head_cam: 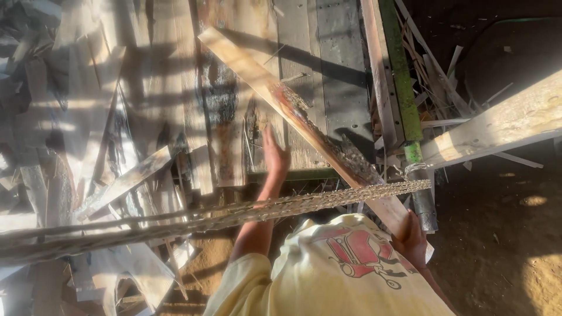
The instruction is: The recorder is sorting and moving thin wooden boards on a workbench in a woodworking area.
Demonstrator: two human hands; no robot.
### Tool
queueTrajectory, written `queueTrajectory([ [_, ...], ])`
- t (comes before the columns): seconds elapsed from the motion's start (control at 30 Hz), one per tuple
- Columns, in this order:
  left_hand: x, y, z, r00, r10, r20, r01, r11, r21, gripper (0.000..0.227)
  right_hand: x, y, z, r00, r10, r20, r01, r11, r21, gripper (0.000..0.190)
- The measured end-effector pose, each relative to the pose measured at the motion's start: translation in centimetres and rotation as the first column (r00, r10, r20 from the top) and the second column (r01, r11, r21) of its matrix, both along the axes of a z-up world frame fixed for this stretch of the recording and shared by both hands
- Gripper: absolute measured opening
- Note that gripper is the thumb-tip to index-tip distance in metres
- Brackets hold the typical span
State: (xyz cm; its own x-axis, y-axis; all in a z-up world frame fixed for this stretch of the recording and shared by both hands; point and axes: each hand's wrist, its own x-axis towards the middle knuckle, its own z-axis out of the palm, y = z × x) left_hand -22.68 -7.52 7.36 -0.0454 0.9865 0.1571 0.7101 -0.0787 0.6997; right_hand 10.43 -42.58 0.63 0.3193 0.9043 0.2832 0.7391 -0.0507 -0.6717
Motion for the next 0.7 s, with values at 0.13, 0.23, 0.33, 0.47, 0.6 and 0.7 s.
queueTrajectory([
  [0.13, -2.3, 8.0, 5.0, 0.984, 0.125, -0.129, -0.113, 0.989, 0.091, 0.102, 0.2, -1.1, 0.0, 0.998, -0.058, -0.006, 0.057, 0.996, -0.061, 0.100],
  [0.23, -2.6, 12.6, 7.7, 0.951, 0.132, -0.280, -0.066, 0.970, 0.234, 0.083, -0.2, -0.8, 0.1, 0.989, -0.141, -0.050, 0.126, 0.965, -0.228, 0.100],
  [0.33, -3.4, 15.3, 9.5, 0.868, -0.090, -0.489, 0.146, 0.986, 0.078, 0.044, -2.2, 1.4, 2.5, 0.985, -0.122, -0.121, 0.096, 0.975, -0.202, 0.096],
  [0.47, -2.1, 17.6, 14.0, 0.926, -0.061, -0.372, 0.223, 0.883, 0.412, 0.033, -5.7, 5.9, 4.3, 0.996, -0.014, -0.093, 0.019, 0.999, 0.051, 0.075],
  [0.6, -1.6, 20.3, 19.7, 0.890, 0.049, -0.454, 0.222, 0.824, 0.522, 0.021, -8.5, 12.9, 8.0, 1.000, 0.023, 0.010, -0.024, 0.994, 0.109, 0.066],
  [0.7, 0.1, 18.6, 26.4, 0.842, 0.031, -0.539, 0.313, 0.786, 0.534, 0.014, -10.9, 17.7, 14.1, 0.987, 0.047, -0.152, -0.025, 0.989, 0.145, 0.068],
])
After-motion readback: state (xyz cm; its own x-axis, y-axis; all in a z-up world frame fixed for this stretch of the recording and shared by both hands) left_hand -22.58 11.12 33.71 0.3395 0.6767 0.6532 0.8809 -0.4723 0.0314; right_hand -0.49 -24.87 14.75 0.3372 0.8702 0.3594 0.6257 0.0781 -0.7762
